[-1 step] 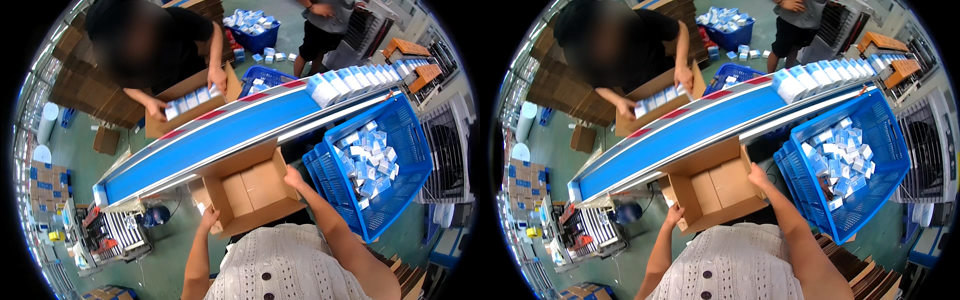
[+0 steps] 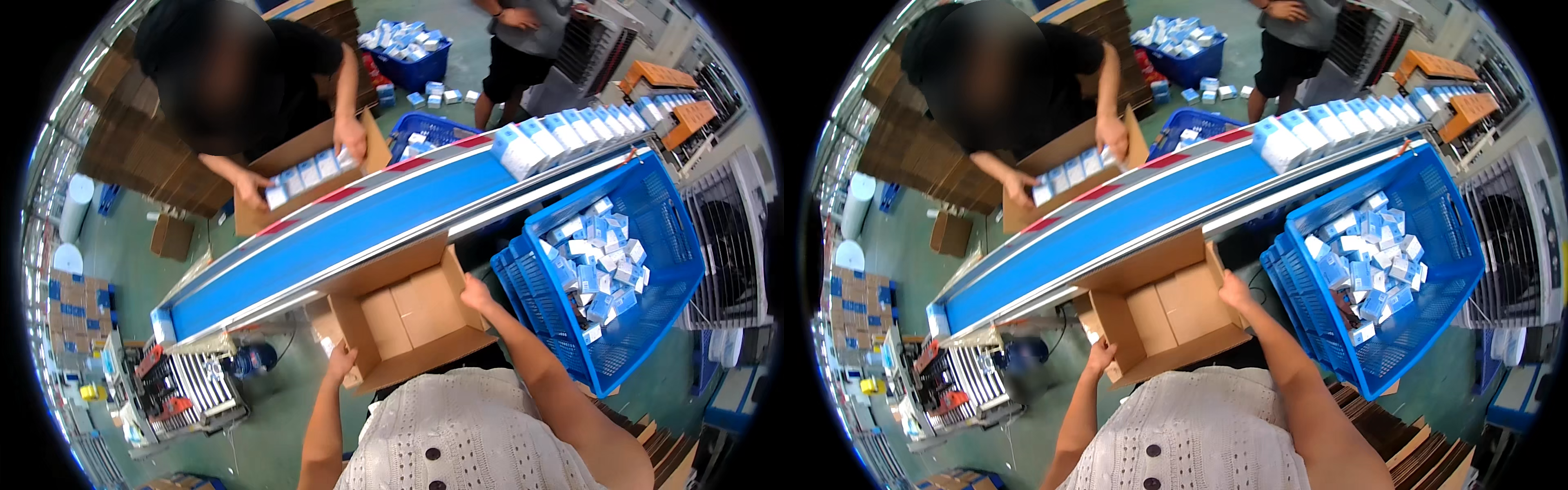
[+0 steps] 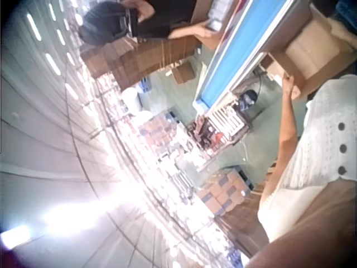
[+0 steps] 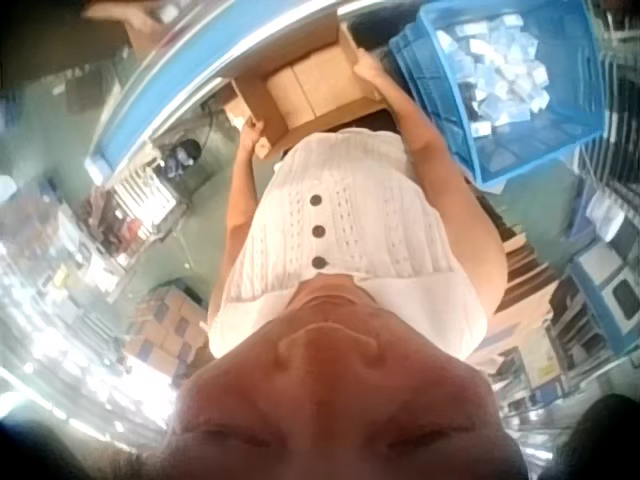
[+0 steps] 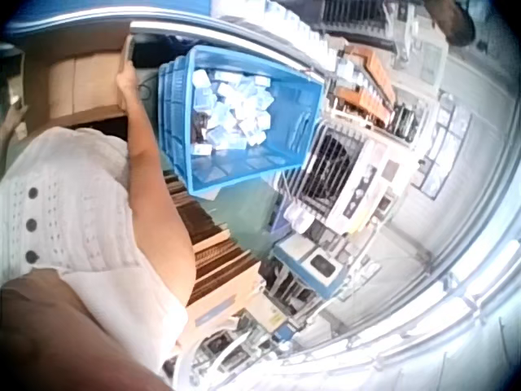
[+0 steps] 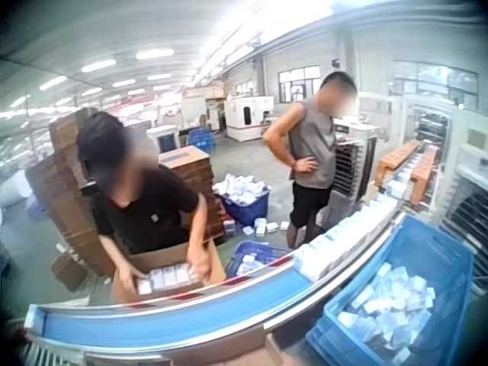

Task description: The person takes blue and white product boxes from a conveyor belt and a blue crate, and places them into cardboard boxes. The person also handles the empty cardboard boxes, moving them onto a roller conveyor after filling them.

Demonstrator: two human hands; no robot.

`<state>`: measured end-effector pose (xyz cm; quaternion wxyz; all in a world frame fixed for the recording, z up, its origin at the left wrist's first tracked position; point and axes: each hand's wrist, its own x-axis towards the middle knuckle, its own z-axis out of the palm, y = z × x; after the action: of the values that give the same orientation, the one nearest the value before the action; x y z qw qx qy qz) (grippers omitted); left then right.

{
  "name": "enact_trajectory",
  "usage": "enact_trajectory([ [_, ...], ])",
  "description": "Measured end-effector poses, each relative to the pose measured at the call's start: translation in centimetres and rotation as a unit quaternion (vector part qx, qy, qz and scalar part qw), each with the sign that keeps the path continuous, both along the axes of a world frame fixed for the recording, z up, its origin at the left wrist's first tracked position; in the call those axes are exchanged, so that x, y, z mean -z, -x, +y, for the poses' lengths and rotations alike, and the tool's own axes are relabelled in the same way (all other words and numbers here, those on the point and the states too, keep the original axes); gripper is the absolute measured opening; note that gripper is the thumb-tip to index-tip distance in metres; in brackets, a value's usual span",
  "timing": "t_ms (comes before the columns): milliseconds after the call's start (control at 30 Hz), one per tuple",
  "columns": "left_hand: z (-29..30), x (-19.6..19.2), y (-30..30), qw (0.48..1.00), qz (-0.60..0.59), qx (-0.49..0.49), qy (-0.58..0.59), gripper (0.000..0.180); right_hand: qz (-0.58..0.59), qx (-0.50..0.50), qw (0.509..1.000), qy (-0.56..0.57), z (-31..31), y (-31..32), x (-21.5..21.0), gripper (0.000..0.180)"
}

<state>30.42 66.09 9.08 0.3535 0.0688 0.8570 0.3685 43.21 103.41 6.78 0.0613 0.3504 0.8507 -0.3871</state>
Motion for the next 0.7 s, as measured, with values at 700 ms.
enact_trajectory([
  [700,15.0,-12.0,4.3,0.684,0.208,0.648,0.261,0.042,0.158,-0.064,0.982,-0.078,1.7,-6.5,-8.5,0.023],
])
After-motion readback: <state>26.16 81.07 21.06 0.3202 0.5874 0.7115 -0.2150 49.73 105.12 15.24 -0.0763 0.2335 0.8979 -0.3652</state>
